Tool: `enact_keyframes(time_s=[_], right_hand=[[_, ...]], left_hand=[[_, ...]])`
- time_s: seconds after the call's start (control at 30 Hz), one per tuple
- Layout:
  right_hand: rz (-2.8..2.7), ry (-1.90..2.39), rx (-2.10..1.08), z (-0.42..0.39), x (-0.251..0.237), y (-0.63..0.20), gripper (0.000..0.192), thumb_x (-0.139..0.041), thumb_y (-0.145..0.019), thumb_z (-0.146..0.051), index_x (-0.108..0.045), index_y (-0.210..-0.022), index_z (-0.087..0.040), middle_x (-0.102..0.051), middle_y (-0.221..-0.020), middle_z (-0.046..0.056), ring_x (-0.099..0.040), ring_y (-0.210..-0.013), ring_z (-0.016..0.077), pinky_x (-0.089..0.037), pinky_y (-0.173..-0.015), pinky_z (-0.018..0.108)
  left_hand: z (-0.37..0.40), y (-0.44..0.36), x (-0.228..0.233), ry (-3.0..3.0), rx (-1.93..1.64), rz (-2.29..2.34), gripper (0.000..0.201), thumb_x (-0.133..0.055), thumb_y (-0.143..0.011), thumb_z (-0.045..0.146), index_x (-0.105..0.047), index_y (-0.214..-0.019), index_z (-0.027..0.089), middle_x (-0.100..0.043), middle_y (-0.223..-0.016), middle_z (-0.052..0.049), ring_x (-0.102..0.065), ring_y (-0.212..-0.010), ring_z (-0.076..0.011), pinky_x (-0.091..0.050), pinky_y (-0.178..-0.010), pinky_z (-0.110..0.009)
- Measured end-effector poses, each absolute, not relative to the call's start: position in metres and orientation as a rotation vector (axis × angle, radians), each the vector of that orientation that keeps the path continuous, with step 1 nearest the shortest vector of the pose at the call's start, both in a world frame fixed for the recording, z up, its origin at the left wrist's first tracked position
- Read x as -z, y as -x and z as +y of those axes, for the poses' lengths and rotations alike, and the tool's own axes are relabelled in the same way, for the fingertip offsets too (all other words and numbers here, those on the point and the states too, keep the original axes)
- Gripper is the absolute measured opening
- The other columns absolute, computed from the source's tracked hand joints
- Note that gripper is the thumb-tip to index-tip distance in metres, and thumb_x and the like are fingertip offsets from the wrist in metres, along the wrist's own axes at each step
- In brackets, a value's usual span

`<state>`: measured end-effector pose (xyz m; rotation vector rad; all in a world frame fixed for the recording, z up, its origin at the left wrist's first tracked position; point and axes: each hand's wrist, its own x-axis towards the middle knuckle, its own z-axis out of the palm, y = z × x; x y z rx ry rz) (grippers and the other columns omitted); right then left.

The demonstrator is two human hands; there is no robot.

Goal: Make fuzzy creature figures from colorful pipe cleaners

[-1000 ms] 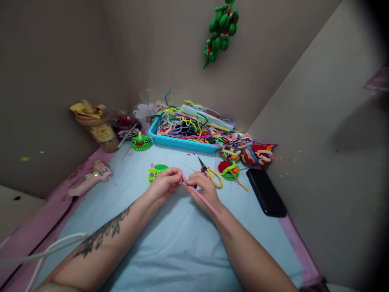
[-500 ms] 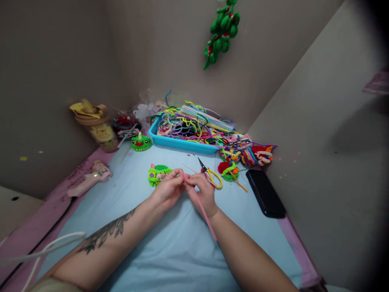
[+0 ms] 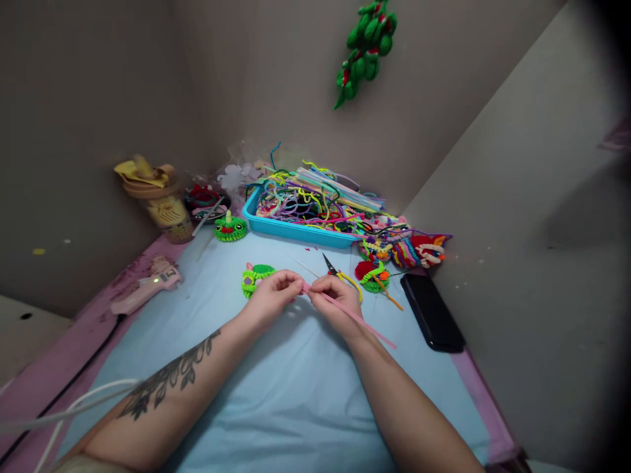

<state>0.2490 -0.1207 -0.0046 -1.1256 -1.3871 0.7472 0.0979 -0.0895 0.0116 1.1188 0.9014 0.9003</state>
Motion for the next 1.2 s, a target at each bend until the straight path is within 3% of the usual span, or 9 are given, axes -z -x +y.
enact_keyframes(time_s=[0.37,0.7,0.93,1.2], right_hand=[[-1.235,1.217,-1.022,-0.116,-0.003,-0.255,0.010,-0.067,-0.067,-0.023,-0.059,-0.064,-0.018,-0.058,-0.052,-0.003,-0.054,-0.048,0.0106,-0.042,-0.048,0.022],[-1.257,1.108,-1.207,-0.113,-0.002,-0.270,0.010,-0.069,-0.066,-0.022,-0.061,-0.070,-0.017,-0.059,-0.053,-0.003,-0.054,-0.048,0.0102,-0.042,-0.047,0.021],[-1.020,0.958,-1.376,-0.107,0.007,-0.265,0.032,-0.074,-0.065,-0.031,-0.062,-0.091,-0.019,-0.059,-0.063,-0.003,-0.053,-0.049,0.0087,-0.042,-0.046,0.021],[-1.143,1.036,-1.318,-0.110,0.008,-0.259,0.023,-0.072,-0.068,-0.034,-0.058,-0.066,-0.016,-0.054,-0.054,-0.004,-0.043,-0.046,0.0064,-0.032,-0.044,0.020]], left_hand=[[-0.094,-0.091,-0.015,-1.995,-1.004,1.135,0.017,-0.054,-0.081,0.028,-0.065,-0.073,0.018,-0.065,-0.073,-0.002,-0.056,-0.070,-0.0145,-0.040,-0.064,-0.024],[-0.087,-0.085,-0.022,-1.218,-0.559,0.878,0.031,-0.068,-0.068,0.044,-0.066,-0.076,0.014,-0.066,-0.071,-0.005,-0.059,-0.064,-0.0133,-0.040,-0.051,-0.020],[-0.091,-0.093,-0.019,-1.134,-0.614,0.878,0.029,-0.073,-0.064,0.041,-0.063,-0.071,0.014,-0.062,-0.064,-0.002,-0.055,-0.057,-0.0098,-0.040,-0.049,-0.019],[-0.093,-0.097,-0.017,-1.245,-0.751,0.936,0.027,-0.069,-0.068,0.040,-0.060,-0.072,0.015,-0.061,-0.065,0.000,-0.054,-0.059,-0.0097,-0.043,-0.052,-0.020]])
